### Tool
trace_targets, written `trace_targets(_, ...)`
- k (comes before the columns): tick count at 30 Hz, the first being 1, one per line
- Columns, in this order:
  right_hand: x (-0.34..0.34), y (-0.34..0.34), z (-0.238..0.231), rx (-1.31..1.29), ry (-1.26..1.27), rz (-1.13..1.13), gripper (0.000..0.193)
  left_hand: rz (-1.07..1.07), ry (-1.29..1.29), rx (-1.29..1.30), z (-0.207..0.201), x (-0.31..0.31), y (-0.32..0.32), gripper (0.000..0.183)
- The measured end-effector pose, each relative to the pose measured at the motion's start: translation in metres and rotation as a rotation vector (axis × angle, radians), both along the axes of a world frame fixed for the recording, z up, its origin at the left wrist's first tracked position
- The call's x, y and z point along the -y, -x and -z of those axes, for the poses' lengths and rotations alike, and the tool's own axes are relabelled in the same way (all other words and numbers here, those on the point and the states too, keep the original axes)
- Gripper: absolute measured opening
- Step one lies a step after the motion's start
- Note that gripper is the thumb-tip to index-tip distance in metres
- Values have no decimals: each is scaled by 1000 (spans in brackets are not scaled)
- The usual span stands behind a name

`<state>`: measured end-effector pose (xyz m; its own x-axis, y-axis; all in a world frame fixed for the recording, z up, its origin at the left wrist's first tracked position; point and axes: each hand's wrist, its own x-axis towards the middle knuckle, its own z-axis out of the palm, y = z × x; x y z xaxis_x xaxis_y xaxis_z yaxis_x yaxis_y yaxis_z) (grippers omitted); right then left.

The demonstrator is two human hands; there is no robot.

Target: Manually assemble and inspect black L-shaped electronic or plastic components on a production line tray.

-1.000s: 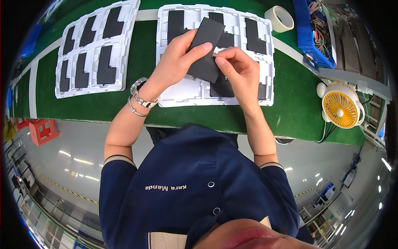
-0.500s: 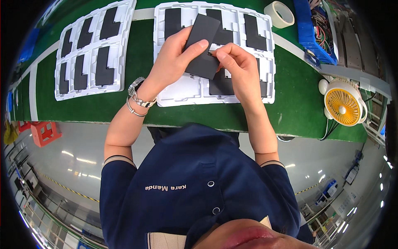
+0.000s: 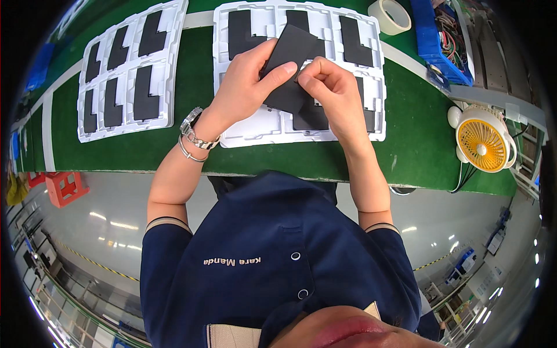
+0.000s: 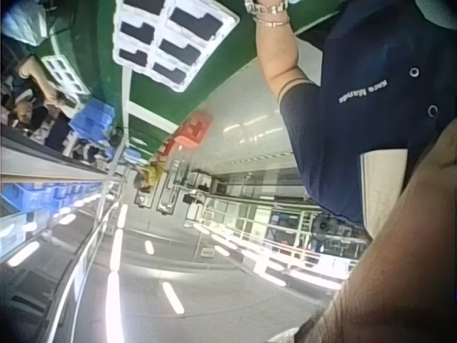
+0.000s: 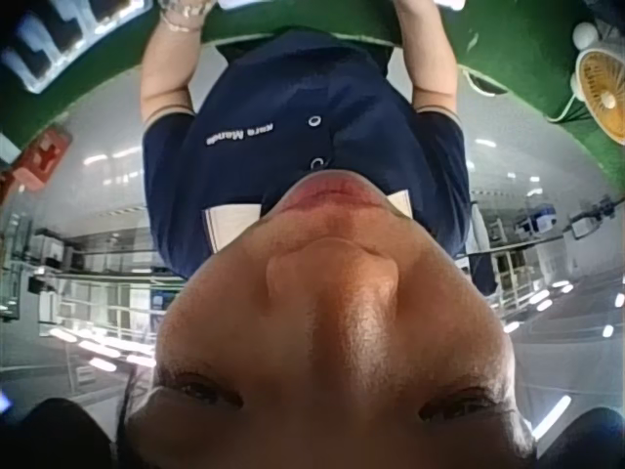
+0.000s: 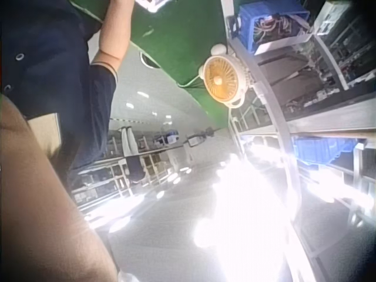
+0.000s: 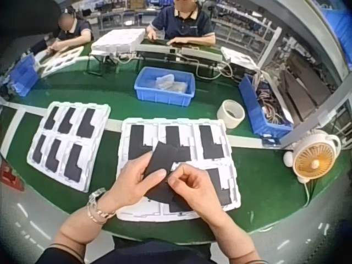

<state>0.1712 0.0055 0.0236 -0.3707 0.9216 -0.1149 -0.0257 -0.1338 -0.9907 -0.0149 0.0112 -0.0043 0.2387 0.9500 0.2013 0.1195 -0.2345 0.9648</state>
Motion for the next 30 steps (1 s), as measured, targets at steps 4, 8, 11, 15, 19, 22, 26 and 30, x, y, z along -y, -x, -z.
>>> trace_targets(4, -3, 2, -1, -36, 1, 64, 14, -92, 33, 150, -9, 1, -4, 28)
trace_targets(8, -6, -8, 1, 21, 14, -87, 13, -130, 61, 323, -15, 0, -7, 28)
trace_targets(11, -15, -19, -6, -123, -69, 256, 10, 64, 284, 355, -12, 2, 7, 30)
trace_targets(15, -17, -26, -8, -113, -56, 236, 9, 230, 471, 424, -26, 7, -4, 34)
trace_targets(19, -5, -9, 1, 51, -108, 119, 17, 293, 367, 39, -5, -1, -4, 39)
trace_targets(22, -5, -2, 0, 112, -287, 185, 19, 185, 304, 19, -2, 0, -4, 38)
trace_targets(26, -11, -8, 5, 331, -653, 252, 22, 47, 325, 159, -15, -1, -1, 37)
trace_targets(30, -6, -3, 3, 379, -686, 254, 20, 17, 304, 156, -13, -3, 1, 38)
